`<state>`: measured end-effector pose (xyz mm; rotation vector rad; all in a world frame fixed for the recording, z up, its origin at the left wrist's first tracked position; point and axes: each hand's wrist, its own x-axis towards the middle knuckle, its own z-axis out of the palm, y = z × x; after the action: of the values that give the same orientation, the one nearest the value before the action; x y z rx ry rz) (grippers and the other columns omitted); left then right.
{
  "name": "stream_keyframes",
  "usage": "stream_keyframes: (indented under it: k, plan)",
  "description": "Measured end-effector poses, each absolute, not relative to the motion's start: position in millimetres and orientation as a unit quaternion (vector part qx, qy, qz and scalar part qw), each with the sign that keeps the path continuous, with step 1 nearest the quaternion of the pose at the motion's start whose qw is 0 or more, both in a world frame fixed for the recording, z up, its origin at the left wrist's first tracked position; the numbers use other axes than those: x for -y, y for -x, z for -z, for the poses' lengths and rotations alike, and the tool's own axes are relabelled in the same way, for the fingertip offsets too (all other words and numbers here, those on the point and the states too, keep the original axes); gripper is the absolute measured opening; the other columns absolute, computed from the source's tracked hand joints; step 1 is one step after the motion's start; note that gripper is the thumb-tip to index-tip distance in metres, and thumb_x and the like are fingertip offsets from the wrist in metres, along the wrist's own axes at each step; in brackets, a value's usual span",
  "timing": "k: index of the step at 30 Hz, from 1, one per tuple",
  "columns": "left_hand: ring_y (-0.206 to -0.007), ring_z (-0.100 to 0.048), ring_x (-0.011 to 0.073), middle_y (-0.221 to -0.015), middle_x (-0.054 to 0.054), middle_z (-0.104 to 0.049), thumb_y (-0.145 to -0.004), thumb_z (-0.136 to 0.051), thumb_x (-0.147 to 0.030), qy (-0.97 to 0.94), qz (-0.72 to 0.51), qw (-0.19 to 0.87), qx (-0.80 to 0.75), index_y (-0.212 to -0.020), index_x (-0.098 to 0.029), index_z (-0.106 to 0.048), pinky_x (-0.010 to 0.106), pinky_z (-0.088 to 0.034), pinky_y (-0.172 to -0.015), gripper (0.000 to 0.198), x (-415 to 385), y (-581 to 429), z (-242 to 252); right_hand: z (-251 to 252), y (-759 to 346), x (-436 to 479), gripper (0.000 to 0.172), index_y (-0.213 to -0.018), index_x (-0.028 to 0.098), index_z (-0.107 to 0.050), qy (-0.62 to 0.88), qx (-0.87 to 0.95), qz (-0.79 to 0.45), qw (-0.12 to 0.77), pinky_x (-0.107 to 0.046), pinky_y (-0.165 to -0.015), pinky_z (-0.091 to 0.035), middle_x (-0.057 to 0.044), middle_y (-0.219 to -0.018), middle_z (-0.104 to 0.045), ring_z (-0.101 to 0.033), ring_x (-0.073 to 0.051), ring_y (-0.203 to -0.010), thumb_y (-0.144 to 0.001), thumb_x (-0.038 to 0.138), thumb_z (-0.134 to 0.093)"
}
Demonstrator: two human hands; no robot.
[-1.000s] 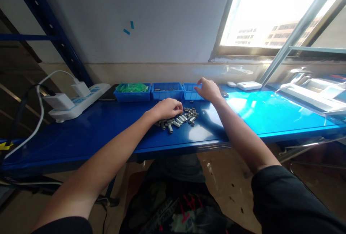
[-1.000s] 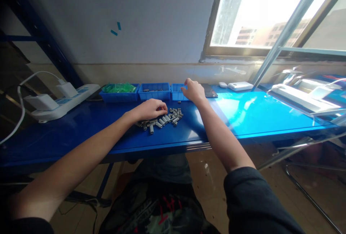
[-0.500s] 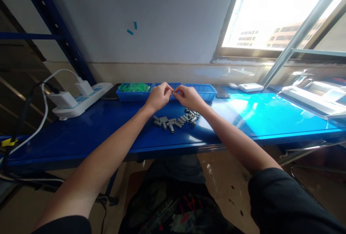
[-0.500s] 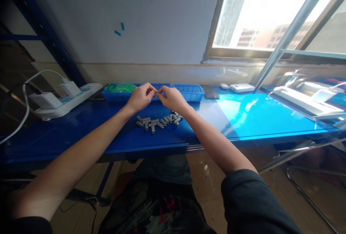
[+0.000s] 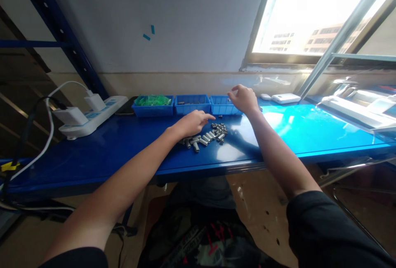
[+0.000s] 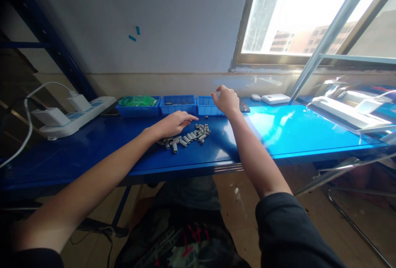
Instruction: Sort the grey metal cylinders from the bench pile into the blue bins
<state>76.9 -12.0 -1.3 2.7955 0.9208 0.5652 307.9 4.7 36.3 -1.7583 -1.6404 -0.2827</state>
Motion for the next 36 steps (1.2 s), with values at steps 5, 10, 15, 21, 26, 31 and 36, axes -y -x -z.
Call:
stream_keyframes:
  k: [5,10,15,21,26,31,36]
  plan:
    - [-0.096,-0.062,0.0216,-0.105,0.005,-0.067,-0.086,-0.053,-0.045,-0.925,-0.118,0.067,-0.355,-0.109,-0.027,-0.069,0.027,-0.046,-0.08,0.033,16,-76,-3,-36,-292,2,0.03,-0.1,0.017,-0.069,0.614,0.721,0.046,0.318,-0.03,-0.071,-0.043,-0.006,-0.08,-0.068,-0.061,-0.021,-0.076,-0.087,0.038,-0.053]
    - [-0.085,-0.064,0.0218,-0.097,0.004,-0.069,-0.08,-0.058,-0.039,-0.894,-0.14,0.047,-0.422,-0.094,-0.024,-0.068,0.027,-0.045,-0.07,0.022,13,-70,-4,-33,-263,14,0.023,-0.099,0.02,-0.07,0.511,0.841,-0.041,0.173,-0.024,-0.061,-0.037,-0.002,-0.077,-0.067,-0.056,-0.014,-0.067,-0.085,0.032,-0.056]
    - [-0.077,-0.064,0.0207,-0.085,0.004,-0.07,-0.074,-0.057,-0.021,-0.884,-0.176,0.078,-0.427,-0.086,-0.021,-0.067,0.026,-0.046,-0.067,0.015,5,-66,1,-24,-259,13,0.023,-0.101,0.02,-0.069,0.482,0.864,-0.077,0.128,-0.022,-0.058,-0.035,0.001,-0.074,-0.065,-0.054,-0.012,-0.065,-0.081,0.03,-0.062]
    - [-0.072,-0.065,0.0172,-0.075,0.003,-0.068,-0.072,-0.056,-0.018,-0.841,-0.316,0.16,-0.409,-0.077,-0.018,-0.061,0.026,-0.049,-0.069,0.007,1,-67,-2,-18,-248,12,0.017,-0.091,0.016,-0.066,0.451,0.873,-0.054,0.181,-0.022,-0.058,-0.032,0.002,-0.068,-0.061,-0.05,-0.01,-0.06,-0.08,0.03,-0.065]
    - [-0.075,-0.065,0.0159,-0.079,0.003,-0.069,-0.075,-0.055,-0.02,-0.819,-0.367,0.227,-0.378,-0.084,-0.017,-0.059,0.025,-0.049,-0.071,0.01,1,-65,-6,-23,-250,11,0.015,-0.09,0.017,-0.065,0.45,0.855,-0.033,0.256,-0.022,-0.062,-0.036,0.001,-0.069,-0.063,-0.054,-0.011,-0.063,-0.078,0.026,-0.065]
    - [-0.076,-0.065,0.0169,-0.082,0.004,-0.071,-0.082,-0.054,-0.032,-0.846,-0.318,0.205,-0.375,-0.092,-0.017,-0.064,0.026,-0.048,-0.07,0.02,11,-70,-6,-35,-282,3,0.029,-0.111,0.021,-0.06,0.608,0.697,0.11,0.364,-0.032,-0.071,-0.044,-0.004,-0.082,-0.068,-0.063,-0.023,-0.079,-0.085,0.035,-0.056]
    - [-0.071,-0.064,0.0171,-0.082,0.003,-0.072,-0.08,-0.059,-0.043,-0.911,-0.195,0.146,-0.333,-0.089,-0.02,-0.07,0.025,-0.044,-0.062,0.027,34,-87,-8,-33,-298,-2,0.049,-0.129,0.019,-0.052,0.675,0.649,0.111,0.332,-0.039,-0.077,-0.047,-0.01,-0.092,-0.071,-0.064,-0.03,-0.09,-0.085,0.04,-0.057]
